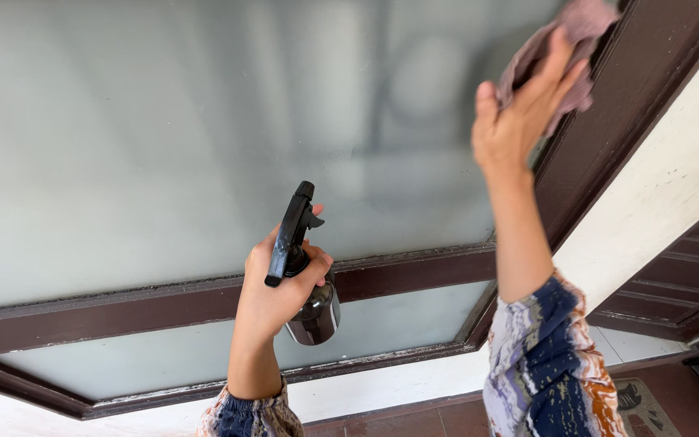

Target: The person wipes a glass pane in a wooden door using a cloth and a spray bottle, moving the cloth across the glass surface and the door frame.

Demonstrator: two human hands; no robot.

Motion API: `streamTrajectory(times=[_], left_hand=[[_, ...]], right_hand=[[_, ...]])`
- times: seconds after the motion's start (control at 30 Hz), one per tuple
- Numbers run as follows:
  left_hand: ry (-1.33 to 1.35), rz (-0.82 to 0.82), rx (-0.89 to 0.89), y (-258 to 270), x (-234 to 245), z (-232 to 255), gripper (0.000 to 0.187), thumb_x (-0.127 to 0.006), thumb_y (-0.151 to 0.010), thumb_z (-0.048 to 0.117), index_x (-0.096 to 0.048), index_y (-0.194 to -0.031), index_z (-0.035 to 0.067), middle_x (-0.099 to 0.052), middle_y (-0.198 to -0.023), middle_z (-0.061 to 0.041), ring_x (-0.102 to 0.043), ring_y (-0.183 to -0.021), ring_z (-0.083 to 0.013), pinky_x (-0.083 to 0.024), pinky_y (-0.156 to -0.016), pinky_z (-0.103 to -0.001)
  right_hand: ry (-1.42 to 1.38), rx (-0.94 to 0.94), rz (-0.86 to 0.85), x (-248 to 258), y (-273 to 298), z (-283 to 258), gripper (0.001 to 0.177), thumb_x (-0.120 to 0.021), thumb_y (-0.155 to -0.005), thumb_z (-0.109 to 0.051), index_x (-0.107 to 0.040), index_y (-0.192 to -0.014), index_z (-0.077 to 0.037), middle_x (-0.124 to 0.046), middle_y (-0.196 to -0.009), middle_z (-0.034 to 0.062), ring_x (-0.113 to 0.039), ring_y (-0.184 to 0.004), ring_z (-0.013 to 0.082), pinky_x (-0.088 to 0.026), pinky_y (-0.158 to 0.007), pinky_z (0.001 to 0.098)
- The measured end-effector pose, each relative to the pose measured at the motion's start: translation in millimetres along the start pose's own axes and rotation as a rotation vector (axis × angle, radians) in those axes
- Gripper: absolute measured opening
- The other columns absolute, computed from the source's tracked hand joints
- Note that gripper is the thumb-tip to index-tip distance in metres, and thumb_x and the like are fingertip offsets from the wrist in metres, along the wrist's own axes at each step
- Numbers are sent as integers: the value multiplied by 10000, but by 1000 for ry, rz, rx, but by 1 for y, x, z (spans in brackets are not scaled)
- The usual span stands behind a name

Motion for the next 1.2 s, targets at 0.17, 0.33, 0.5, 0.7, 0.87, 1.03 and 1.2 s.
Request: streamTrajectory(times=[0.17, 0.33, 0.5, 0.7, 0.87, 1.03, 1.2], left_hand=[[-3, -24, -33, -3, -5, 6, 553, -690, -744, 45, -678, -1296, 68, -663, -631, -3, -608, -559, -81, -497, -603, -259], [17, -53, -4, -11, -19, 14, 573, -692, -752, 69, -648, -1323, 65, -682, -643, 3, -612, -564, -76, -482, -572, -267], [28, -62, -38, -20, -37, 22, 571, -694, -748, 80, -656, -1318, 55, -657, -630, 4, -627, -563, -78, -499, -592, -258], [-28, -58, -29, -25, -47, 15, 552, -696, -756, 80, -675, -1307, 68, -660, -584, 7, -621, -574, -73, -505, -631, -252], [-19, -55, -6, -23, -47, 9, 564, -711, -747, 82, -670, -1310, 79, -656, -598, 2, -615, -568, -74, -492, -600, -261], [-26, -36, -1, -21, -42, 8, 575, -718, -738, 70, -661, -1311, 74, -664, -611, -4, -628, -565, -81, -504, -593, -268], [-15, -35, 4, -23, -47, 13, 580, -715, -736, 67, -660, -1314, 73, -665, -612, -4, -625, -565, -84, -502, -588, -272]], right_hand=[[-237, 90, -205, -35, 62, -112, 1000, -320, -1012, -748, -57, -1658, -32, -48, -1748, 179, -40, -1631, 373, 42, -1327, 572], [133, 488, -491, -62, 42, -175, 621, -538, -1130, -451, -262, -1649, -252, -175, -1779, 76, -152, -1652, 264, -55, -1331, 554], [166, 240, -406, -22, -33, -99, 592, -379, -1152, -489, -340, -1664, -193, -209, -1732, 114, -156, -1616, 309, -43, -1306, 584], [159, 48, -239, 9, -13, -28, 705, -167, -1130, -555, -214, -1715, -166, -95, -1765, 151, -56, -1654, 339, -6, -1306, 558], [125, -79, -200, -5, 67, -3, 763, -79, -1098, -620, -115, -1704, -158, -13, -1763, 144, 11, -1646, 337, 24, -1340, 594], [119, 111, -292, -46, 130, -91, 711, -153, -1129, -634, -132, -1680, -184, 29, -1740, 168, 21, -1613, 381, 20, -1278, 640], [211, 243, -469, -62, 66, -104, 643, -237, -1126, -599, -203, -1680, -273, -86, -1754, 89, -59, -1641, 313, -53, -1319, 619]])
Point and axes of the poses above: each hand's wrist, its own y-axis away from the middle knuckle, its own x-axis out of the back of the hand, z = x × y, the point moved 10 cm from there along -y, towards the middle knuckle
